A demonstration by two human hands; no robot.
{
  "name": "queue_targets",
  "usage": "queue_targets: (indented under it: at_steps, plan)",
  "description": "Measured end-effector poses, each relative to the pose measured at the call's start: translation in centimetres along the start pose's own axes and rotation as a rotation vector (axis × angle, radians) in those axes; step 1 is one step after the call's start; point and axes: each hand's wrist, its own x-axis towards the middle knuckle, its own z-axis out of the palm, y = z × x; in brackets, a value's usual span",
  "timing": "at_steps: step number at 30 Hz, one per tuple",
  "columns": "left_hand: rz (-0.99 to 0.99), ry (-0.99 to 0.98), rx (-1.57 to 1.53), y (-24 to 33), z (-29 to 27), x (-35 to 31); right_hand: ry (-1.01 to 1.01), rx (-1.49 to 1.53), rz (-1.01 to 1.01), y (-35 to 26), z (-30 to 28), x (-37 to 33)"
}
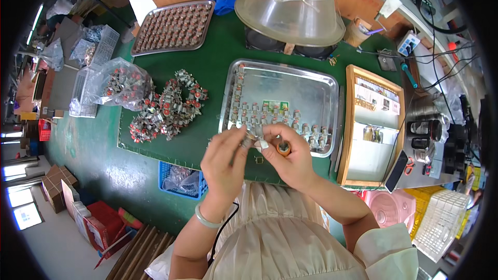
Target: Assembling small electronic components using a screwdriver and pliers at a factory workbench.
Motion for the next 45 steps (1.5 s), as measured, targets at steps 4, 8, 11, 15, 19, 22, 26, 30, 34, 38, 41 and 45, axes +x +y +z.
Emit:
queue_targets:
  at_steps: [4,8,11,15,19,22,26,30,34,38,41,45]
  plan:
    - [-0.597,0.056,-0.634,-1.1,-1.0,0.0,-0.003,-0.316,-0.008,5.8,-1.9,-2.5]
    - [-0.743,0.059,-0.825,-3.0,-3.5,-0.6,-0.176,-0.742,-0.025,10.8,-1.7,-6.3]
    - [-0.842,0.026,-1.049,-3.3,-4.4,-1.0,-0.246,-0.930,-0.214,12.9,-0.9,-6.6]
    - [-0.878,0.021,-1.024,-2.7,-4.2,-1.5,-0.319,-1.012,-0.271,13.6,-0.1,-6.2]
    - [-0.899,-0.002,-1.016,-2.3,-3.5,-1.8,-0.336,-0.945,-0.265,13.1,-0.2,-5.7]
    - [-0.863,-0.049,-0.970,-1.3,-2.9,-1.6,-0.295,-0.764,-0.096,8.1,-0.5,-4.7]
    - [-0.793,-0.128,-0.982,0.5,-2.3,-0.8,0.089,-0.021,0.177,1.4,-1.2,-2.7]
    - [-0.751,-0.197,-1.012,1.5,-1.7,-0.1,0.065,0.309,0.394,-2.3,-2.7,-1.3]
    - [-0.743,-0.271,-1.029,2.6,-1.2,0.5,0.031,0.381,0.460,-3.1,-3.1,-1.3]
    - [-0.749,-0.280,-1.041,3.0,-1.0,0.7,0.052,0.365,0.482,-3.7,-2.5,-1.1]
    - [-0.754,-0.262,-1.034,3.3,-0.9,0.9,0.070,0.458,0.501,-3.8,-2.6,-1.2]
    - [-0.780,-0.217,-1.039,4.0,-0.8,1.4,0.038,0.561,0.469,-3.4,-2.6,-1.5]
